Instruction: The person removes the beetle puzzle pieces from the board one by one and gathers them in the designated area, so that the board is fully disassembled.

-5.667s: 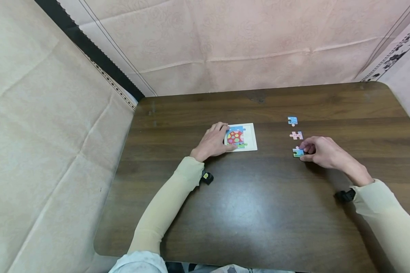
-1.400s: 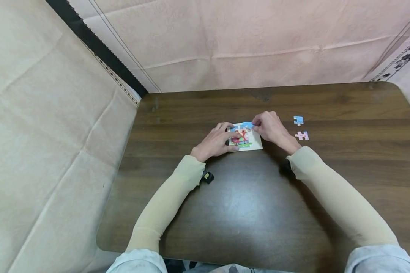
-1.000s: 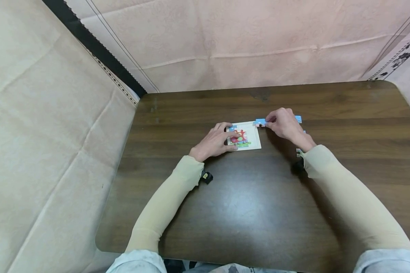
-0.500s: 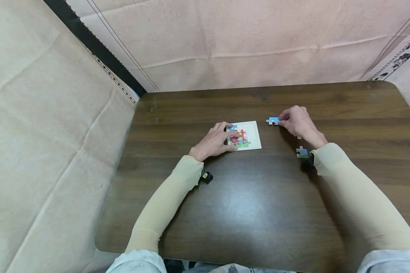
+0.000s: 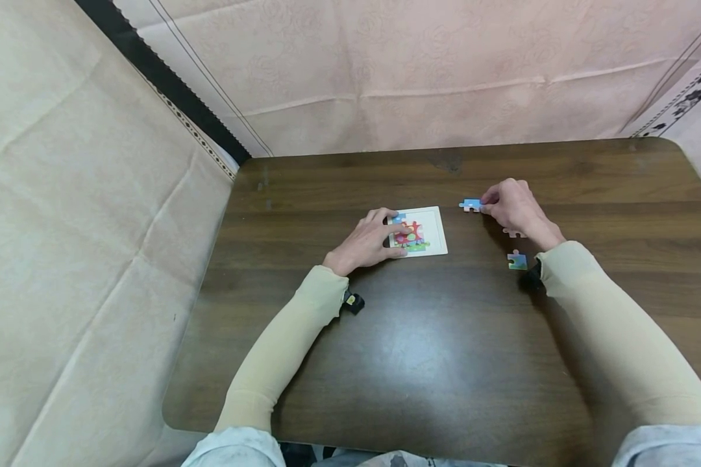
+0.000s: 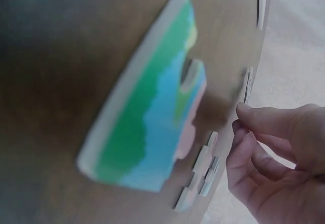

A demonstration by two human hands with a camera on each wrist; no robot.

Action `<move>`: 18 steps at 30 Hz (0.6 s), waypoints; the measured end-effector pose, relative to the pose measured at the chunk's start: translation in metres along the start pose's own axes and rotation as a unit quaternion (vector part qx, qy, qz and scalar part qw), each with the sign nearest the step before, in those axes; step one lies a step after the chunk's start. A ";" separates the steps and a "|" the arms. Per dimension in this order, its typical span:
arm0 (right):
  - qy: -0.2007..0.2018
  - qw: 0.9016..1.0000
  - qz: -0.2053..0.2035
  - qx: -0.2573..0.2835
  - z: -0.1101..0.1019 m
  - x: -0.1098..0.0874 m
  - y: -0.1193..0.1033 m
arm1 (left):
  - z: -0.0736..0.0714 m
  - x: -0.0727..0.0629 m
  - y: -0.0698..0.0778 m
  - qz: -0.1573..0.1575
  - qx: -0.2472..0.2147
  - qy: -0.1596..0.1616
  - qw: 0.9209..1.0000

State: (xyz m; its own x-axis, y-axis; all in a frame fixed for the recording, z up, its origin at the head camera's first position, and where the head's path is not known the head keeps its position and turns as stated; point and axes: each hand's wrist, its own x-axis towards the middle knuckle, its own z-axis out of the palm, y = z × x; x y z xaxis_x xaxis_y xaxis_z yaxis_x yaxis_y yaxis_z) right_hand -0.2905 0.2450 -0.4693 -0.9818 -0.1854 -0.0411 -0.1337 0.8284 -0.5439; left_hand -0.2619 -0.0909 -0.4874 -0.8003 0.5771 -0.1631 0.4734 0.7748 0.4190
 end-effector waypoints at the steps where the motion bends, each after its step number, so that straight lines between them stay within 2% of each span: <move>1: -0.001 1.000 0.002 0.001 0.000 0.000 0.000 | 0.000 0.000 0.000 0.000 0.000 0.001 1.000; 18: -0.026 1.000 0.000 -0.006 -0.005 0.001 0.003 | 0.001 0.000 -0.002 0.009 -0.005 0.004 1.000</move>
State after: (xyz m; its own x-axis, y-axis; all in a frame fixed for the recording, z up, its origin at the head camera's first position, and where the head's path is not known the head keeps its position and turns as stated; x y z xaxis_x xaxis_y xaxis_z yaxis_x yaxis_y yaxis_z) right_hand -0.2924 0.2504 -0.4668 -0.9737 -0.2114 -0.0847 -0.1346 0.8344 -0.5345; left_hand -0.2621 -0.0920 -0.4892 -0.7947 0.5884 -0.1489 0.4838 0.7623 0.4300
